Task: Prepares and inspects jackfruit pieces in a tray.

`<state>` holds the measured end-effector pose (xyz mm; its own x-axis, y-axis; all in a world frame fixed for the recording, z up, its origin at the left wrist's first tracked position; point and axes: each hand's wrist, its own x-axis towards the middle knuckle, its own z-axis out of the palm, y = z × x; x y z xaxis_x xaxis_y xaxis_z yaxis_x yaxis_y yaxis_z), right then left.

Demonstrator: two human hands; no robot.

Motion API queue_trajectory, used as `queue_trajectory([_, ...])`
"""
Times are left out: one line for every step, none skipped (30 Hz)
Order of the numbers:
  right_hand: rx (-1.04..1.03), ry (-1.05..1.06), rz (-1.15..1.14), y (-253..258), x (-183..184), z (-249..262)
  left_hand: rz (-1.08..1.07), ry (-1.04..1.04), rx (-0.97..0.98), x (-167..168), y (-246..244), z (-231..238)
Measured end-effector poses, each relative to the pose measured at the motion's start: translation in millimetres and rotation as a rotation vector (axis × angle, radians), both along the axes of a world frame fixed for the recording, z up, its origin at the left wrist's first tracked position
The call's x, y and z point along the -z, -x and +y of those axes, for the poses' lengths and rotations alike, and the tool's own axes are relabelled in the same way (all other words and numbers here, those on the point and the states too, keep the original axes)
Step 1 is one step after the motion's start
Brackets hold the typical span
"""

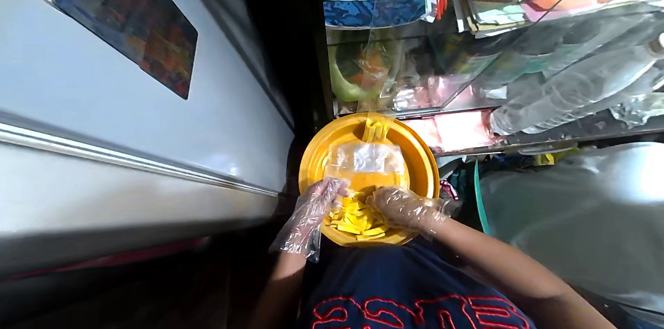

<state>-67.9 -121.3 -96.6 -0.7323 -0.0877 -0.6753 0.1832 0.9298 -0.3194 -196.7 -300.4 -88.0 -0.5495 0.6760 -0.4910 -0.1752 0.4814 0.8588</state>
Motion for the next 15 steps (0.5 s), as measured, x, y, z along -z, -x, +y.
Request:
queue_trajectory([0.021,0.017,-0.005,0,-1,3,-0.013,0.009,0.014,0,0,0])
queue_trajectory([0.044,0.045,0.006,-1,-2,8,-0.02,0.025,0.03,-1,0,0])
queue_trajectory([0.078,0.079,0.021,-2,-2,13,-0.018,0.047,0.054,-3,1,1])
queue_trajectory([0.123,0.114,0.039,-3,-2,18,-0.004,0.064,0.083,-4,1,1])
queue_trajectory([0.17,0.141,0.066,-4,-2,23,0.022,0.072,0.115,-4,2,2])
queue_trajectory([0.221,0.159,0.1,-5,-2,28,0.052,0.07,0.149,-2,2,2])
queue_trajectory([0.281,0.174,0.141,-7,0,33,0.074,0.064,0.18,0,3,2])
queue_trajectory([0.346,0.184,0.179,-8,1,37,0.082,0.064,0.202,1,4,2])
queue_trajectory([0.414,0.204,0.206,-9,0,40,0.085,0.068,0.216,1,5,3])
queue_trajectory([0.479,0.242,0.233,-9,-2,44,0.091,0.076,0.228,1,5,3])
queue_trajectory([0.551,0.299,0.258,-9,-4,46,0.094,0.086,0.238,0,5,4])
queue_trajectory([0.623,0.37,0.268,-10,-7,48,0.094,0.096,0.248,-2,5,5])
queue_trajectory([0.687,0.448,0.25,-11,-13,49,0.092,0.103,0.254,-3,4,6])
queue_trajectory([0.735,0.522,0.224,-13,-19,49,0.094,0.106,0.263,-4,4,6])
queue_trajectory([0.776,0.594,0.179,-13,-27,49,0.103,0.106,0.272,-5,3,7])
